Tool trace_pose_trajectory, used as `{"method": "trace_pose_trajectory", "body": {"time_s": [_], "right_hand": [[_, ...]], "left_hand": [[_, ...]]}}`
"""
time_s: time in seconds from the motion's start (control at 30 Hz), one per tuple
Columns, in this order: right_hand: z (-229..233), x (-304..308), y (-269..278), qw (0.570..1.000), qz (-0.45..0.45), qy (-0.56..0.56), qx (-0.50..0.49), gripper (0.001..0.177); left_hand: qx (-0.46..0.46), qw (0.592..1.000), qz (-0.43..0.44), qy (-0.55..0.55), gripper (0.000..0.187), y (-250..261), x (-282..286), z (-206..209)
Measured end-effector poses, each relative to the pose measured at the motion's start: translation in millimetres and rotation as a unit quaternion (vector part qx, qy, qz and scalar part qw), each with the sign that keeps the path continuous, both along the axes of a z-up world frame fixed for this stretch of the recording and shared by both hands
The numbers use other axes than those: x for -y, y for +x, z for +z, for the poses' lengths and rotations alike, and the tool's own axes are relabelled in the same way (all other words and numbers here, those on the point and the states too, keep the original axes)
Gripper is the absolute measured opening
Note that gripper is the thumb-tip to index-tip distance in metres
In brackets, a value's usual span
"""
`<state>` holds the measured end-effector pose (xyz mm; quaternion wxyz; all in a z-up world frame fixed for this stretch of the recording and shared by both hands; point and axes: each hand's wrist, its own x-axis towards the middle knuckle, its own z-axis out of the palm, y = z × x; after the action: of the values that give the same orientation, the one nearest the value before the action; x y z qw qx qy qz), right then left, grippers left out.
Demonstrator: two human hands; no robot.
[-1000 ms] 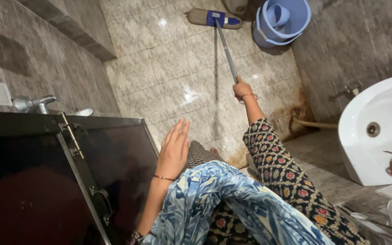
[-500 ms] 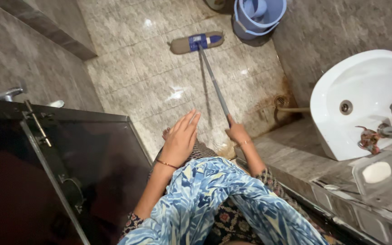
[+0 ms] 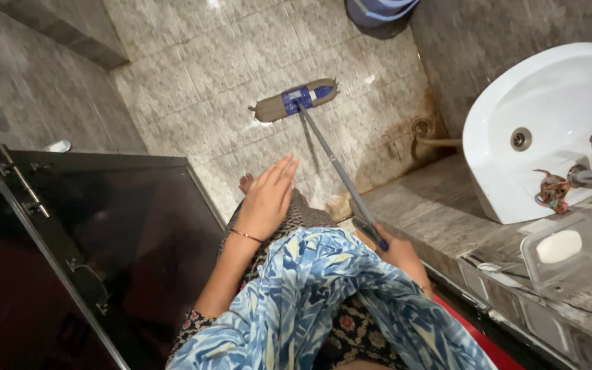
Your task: The person mops the tiled floor of a bathroom using a long-handled flat mop, moving the mop head across the surface between the toilet, sink, and cabinets.
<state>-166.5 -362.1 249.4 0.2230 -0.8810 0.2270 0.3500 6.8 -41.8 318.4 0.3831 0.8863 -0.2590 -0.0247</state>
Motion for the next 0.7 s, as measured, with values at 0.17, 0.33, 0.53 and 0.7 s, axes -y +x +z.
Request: {"method": "trace_pose_trajectory", "body": {"time_s": [0.17,0.33,0.53,0.7], "right_hand": [[-41.1,18.5,29.9,0.997,0.05,0.003,0.059,0.07],[-85.6,18.3,105.1,0.997,0.031,0.035,0.062,0.077],[-151.6,12.7,239.9,0.989,0.004,0.105,0.103,0.079],[-165.0,-17.7,363.2,0.992,0.002,0.088,0.09,0.077]], "left_hand": [[-0.002,0.999,0.024,0.023,0.05,16.7,-16.3,3.0],[-0.025,0.998,0.052,0.036,0.05,33.3,-39.4,3.1],[-0.032,0.994,0.087,0.05,0.05,44.6,-74.8,-0.6],[-0.032,0.99,0.123,0.058,0.049,48.2,-98.3,3.4]]}}
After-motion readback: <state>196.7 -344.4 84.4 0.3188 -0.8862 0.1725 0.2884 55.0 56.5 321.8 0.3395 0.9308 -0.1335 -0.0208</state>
